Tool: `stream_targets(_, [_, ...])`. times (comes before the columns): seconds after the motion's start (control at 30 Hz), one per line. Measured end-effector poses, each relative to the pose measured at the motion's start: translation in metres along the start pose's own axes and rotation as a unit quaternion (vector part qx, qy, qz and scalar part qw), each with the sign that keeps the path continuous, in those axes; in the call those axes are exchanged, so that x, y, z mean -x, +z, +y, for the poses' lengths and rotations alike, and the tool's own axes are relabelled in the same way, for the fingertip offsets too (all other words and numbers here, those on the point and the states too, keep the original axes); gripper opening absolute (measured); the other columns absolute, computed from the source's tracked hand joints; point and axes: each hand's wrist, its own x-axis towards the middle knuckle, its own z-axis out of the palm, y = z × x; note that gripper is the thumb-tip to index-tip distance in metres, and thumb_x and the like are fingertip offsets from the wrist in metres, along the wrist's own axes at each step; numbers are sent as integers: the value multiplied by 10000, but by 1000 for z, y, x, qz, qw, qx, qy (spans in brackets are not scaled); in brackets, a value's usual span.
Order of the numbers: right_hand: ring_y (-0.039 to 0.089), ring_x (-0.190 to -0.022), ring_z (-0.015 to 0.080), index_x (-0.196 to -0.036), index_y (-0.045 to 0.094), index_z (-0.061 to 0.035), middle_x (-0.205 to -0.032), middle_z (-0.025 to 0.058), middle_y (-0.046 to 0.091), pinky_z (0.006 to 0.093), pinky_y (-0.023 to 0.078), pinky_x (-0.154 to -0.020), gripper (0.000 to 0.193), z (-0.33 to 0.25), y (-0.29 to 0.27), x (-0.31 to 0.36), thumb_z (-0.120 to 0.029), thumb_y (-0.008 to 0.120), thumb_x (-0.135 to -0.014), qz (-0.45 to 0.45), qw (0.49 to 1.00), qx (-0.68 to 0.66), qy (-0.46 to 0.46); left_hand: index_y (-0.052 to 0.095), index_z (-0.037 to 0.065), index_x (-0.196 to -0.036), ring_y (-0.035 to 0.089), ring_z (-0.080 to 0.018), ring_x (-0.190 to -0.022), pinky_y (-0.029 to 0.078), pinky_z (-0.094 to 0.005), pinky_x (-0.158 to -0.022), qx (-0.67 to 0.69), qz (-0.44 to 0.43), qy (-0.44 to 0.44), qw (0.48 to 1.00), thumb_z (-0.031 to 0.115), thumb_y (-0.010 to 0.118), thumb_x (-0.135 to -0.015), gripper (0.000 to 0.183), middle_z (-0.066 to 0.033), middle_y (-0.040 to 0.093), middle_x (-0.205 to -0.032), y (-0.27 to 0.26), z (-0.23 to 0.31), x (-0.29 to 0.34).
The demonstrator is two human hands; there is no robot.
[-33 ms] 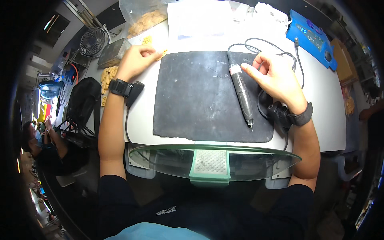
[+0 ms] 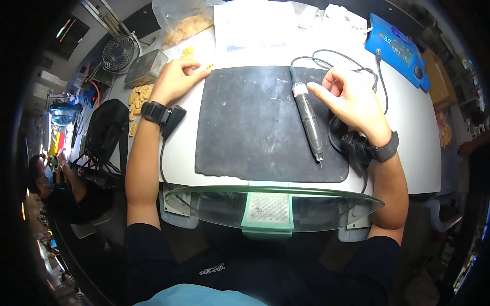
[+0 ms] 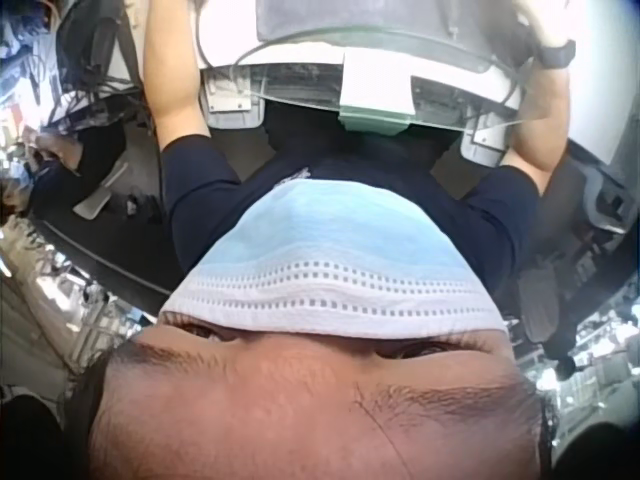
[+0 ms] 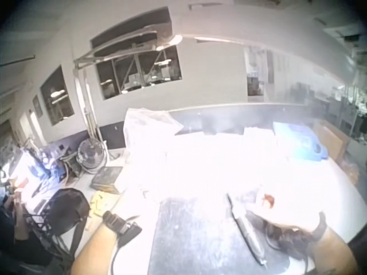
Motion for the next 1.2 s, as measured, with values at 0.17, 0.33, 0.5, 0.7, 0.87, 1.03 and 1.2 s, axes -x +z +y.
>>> stream_targets(0.17, [445, -485, 36, -744, 587, -31, -525, -32, 493, 210, 338, -475, 270, -9, -3, 1, -243, 711, -853, 1, 1000, -7, -6, 730, 71, -951, 656, -192, -733, 515, -314, -702, 12, 63, 89, 994, 296, 752, -771, 289, -111, 695, -822, 4, -7, 0])
stream_targets(0.33, [449, -484, 34, -744, 587, -31, -521, -33, 491, 209, 337, -471, 270, -10, -1, 1, -245, 711, -853, -2, 1000, -8, 2, 698, 69, -987, 618, -119, -715, 499, -261, -685, 127, 97, 107, 981, 139, 780, -748, 262, -43, 691, -846, 3, -2, -1])
stream_targets(0.5, [406, -501, 56, -762, 608, -55, -537, -32, 459, 227, 333, -478, 333, -9, 0, 2, -360, 725, -821, -3, 1000, -7, 10, 685, 71, -951, 614, -119, -666, 496, -253, -642, 170, 128, 178, 961, 80, 762, -742, 223, -27, 696, -813, 0, 5, 1])
stream_targets(0.7, [409, -502, 59, -770, 606, -55, -544, -31, 458, 231, 331, -476, 335, -11, -1, 2, -366, 716, -829, -11, 1000, -2, 23, 675, 39, -965, 621, -86, -748, 499, -231, -717, 119, 137, 146, 973, 47, 774, -724, 261, -33, 691, -871, -4, 11, 4])
stream_targets(0.87, [410, -499, 59, -771, 604, -56, -541, -31, 457, 232, 330, -474, 328, -11, 0, 3, -359, 712, -834, -9, 1000, 0, 14, 650, 60, -1002, 614, -94, -699, 517, -242, -675, 133, 174, 155, 963, 50, 755, -723, 298, -29, 704, -889, -2, 7, 2])
stream_targets(1.03, [410, -493, 57, -771, 605, -53, -533, -31, 456, 232, 325, -470, 323, -11, -2, 4, -350, 716, -833, -10, 1000, 8, 4, 663, 41, -982, 622, -83, -739, 505, -241, -716, 127, 169, 140, 967, 52, 782, -714, 294, -28, 694, -875, -2, 8, 2])
stream_targets(1.2, [407, -484, 53, -772, 608, -51, -522, -32, 457, 230, 314, -463, 314, -11, -1, 4, -338, 720, -832, -4, 1000, 11, -3, 662, 63, -950, 618, -88, -676, 517, -244, -652, 115, 184, 156, 964, 62, 770, -718, 257, -22, 705, -852, -1, 5, 0])
